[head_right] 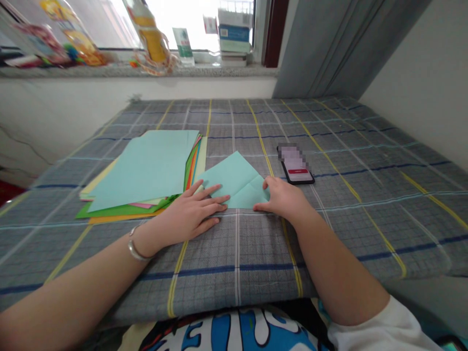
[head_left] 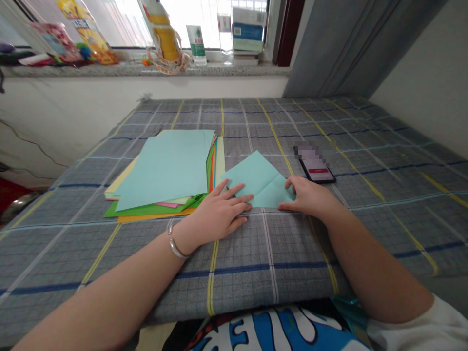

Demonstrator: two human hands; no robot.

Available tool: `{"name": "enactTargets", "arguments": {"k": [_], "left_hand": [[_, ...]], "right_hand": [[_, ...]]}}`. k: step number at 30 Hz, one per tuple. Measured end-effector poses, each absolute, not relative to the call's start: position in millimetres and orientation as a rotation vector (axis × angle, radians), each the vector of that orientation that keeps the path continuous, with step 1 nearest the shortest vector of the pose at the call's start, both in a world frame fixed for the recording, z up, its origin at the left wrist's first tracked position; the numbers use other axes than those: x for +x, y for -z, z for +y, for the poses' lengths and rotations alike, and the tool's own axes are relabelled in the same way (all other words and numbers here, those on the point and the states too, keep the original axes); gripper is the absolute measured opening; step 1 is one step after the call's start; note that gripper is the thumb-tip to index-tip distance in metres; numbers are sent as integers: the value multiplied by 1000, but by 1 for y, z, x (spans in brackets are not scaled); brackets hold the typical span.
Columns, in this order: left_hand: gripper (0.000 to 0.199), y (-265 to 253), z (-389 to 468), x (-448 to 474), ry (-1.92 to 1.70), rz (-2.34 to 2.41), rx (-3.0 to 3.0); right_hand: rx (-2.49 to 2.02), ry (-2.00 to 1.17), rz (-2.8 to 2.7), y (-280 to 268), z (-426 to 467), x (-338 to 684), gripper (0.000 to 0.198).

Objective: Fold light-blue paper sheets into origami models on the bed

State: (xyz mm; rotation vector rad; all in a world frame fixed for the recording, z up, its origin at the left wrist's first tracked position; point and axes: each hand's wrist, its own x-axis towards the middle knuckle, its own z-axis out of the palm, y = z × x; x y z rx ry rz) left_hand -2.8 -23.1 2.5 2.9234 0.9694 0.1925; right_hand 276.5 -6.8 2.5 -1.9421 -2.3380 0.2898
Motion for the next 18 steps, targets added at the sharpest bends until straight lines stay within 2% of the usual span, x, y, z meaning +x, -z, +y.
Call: {"name": "enactTargets", "arguments": {"k": [7, 18], "left_hand": [[31, -7, -21, -8, -193, 979, 2942], [27, -9, -19, -10, -244, 981, 2975]], "right_hand": [[-2177, -383, -2251, -7, -7, 290, 46], [-2124, -580, -2231, 2, -1, 316, 36]]}}
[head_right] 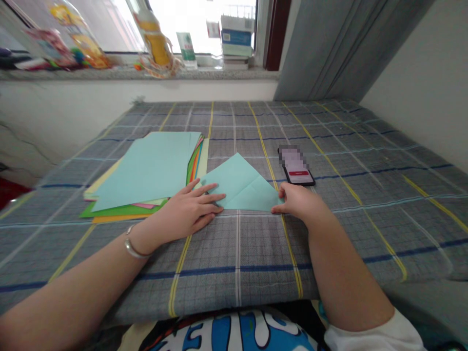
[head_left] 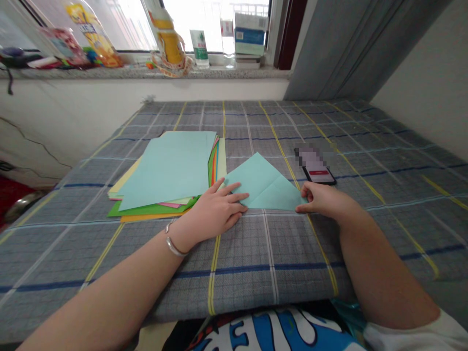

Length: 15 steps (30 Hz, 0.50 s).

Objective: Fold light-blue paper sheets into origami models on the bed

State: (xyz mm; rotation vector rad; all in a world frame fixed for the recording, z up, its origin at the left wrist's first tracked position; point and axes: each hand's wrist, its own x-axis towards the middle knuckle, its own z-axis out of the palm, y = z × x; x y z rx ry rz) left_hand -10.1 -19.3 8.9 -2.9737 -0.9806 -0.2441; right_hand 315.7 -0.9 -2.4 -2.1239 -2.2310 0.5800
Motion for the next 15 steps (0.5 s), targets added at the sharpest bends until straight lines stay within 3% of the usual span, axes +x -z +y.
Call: {"name": "enactTargets", "arguments": {"k": [11, 15], "left_hand": [[19, -12, -22, -8, 178, -1096, -3007], [15, -5, -20, -4, 329, -1175, -2957]], "right_hand": [[-1839, -1038, -2250, -3, 1, 337, 19], [-1708, -936, -2210, -6, -6, 338, 33]]}}
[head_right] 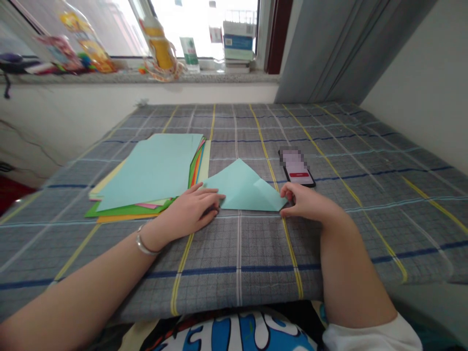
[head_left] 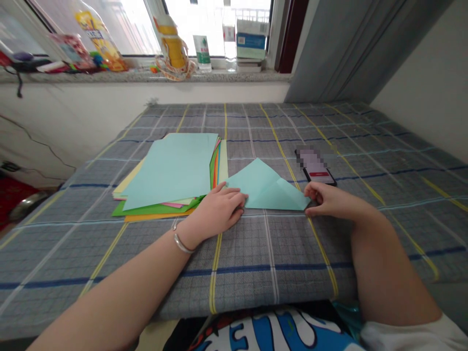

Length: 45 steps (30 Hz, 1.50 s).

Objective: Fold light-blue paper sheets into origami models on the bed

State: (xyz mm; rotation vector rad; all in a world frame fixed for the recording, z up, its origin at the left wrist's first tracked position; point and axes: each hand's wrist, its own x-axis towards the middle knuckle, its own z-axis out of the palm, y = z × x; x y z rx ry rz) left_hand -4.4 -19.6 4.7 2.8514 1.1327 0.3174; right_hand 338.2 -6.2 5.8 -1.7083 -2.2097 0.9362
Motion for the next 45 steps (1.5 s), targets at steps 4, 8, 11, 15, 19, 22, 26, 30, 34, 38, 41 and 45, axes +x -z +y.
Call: {"name": "enactTargets", "arguments": {"k": [4, 8, 11, 15, 19, 22, 26, 30, 34, 38, 41, 45], "left_hand": [[22, 2, -16, 1, -418, 1118, 2868], [35, 7, -15, 8, -443, 1083, 2940], [36, 9, -15, 12, -458, 1064, 3001], [23, 11, -11, 17, -468, 1034, 3093], [19, 10, -8, 25, -424, 977, 3100], [16, 9, -5, 32, -461, 1074, 3063], [20, 13, -1, 40, -666, 1209, 2935], [25, 17, 3, 39, -764, 1171, 2979], [29, 13, 4, 34, -753, 1092, 3070], [30, 10, 5, 31, -756, 1051, 3087], [28, 10, 6, 29, -810, 1065, 3039], [23, 13, 9, 29, -894, 1108, 2973]], "right_hand": [[-1452, -541, -2203, -15, -11, 320, 48], [-1120, -225, -2319, -15, -12, 290, 35], [-1056, -96, -2470, -7, -12, 276, 37], [-1097, -29, -2593, 5, -11, 275, 35], [-1055, -18, -2597, 5, -9, 270, 15], [-1072, 21, -2576, 0, -10, 258, 15], [-1179, 104, -2516, -4, -13, 243, 18], [-1208, 161, -2513, -3, -14, 239, 23], [-1234, 211, -2523, -4, -16, 236, 26], [-1274, 272, -2502, -7, -19, 235, 24], [-1276, 299, -2443, -8, -18, 242, 20], [-1298, 302, -2315, -8, -14, 259, 13]]}}
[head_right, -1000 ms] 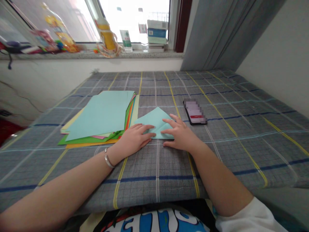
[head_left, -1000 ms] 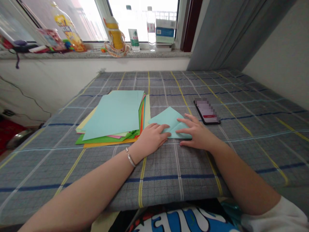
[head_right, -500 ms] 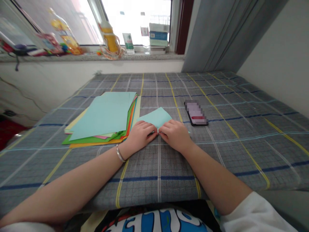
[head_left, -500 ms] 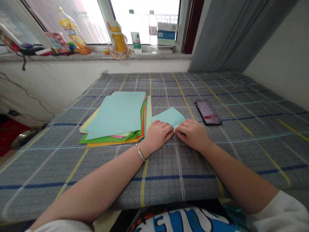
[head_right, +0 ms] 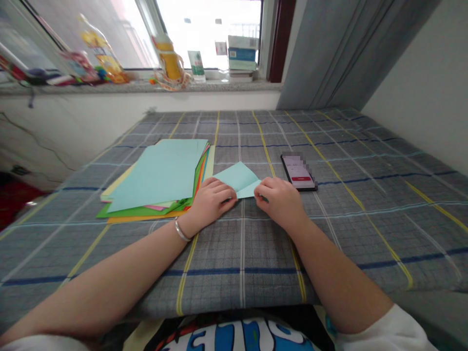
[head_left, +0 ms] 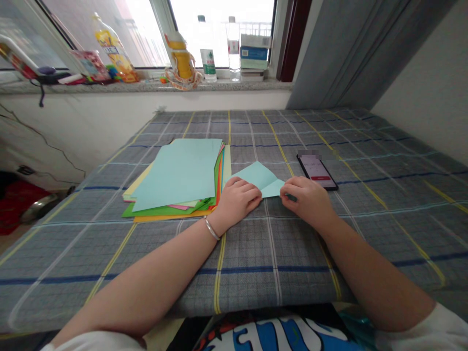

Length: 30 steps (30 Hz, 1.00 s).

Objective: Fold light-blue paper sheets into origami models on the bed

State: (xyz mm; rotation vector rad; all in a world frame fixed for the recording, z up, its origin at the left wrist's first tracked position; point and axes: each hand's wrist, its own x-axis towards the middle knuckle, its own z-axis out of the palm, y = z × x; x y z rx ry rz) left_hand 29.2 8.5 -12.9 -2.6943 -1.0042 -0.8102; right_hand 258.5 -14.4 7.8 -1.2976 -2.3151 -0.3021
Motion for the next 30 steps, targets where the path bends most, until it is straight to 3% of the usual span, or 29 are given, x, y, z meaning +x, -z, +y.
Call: {"name": "enactTargets", "arguments": {"k": [18, 30], "left_hand": [[8, 18, 11, 30, 978, -1155, -2771], [6, 12, 2, 32, 966, -1077, -2684]], "right_hand": [[-1150, 396, -1967, -15, -4, 308, 5], [-1083, 322, -2300, -1, -13, 253, 12]]}}
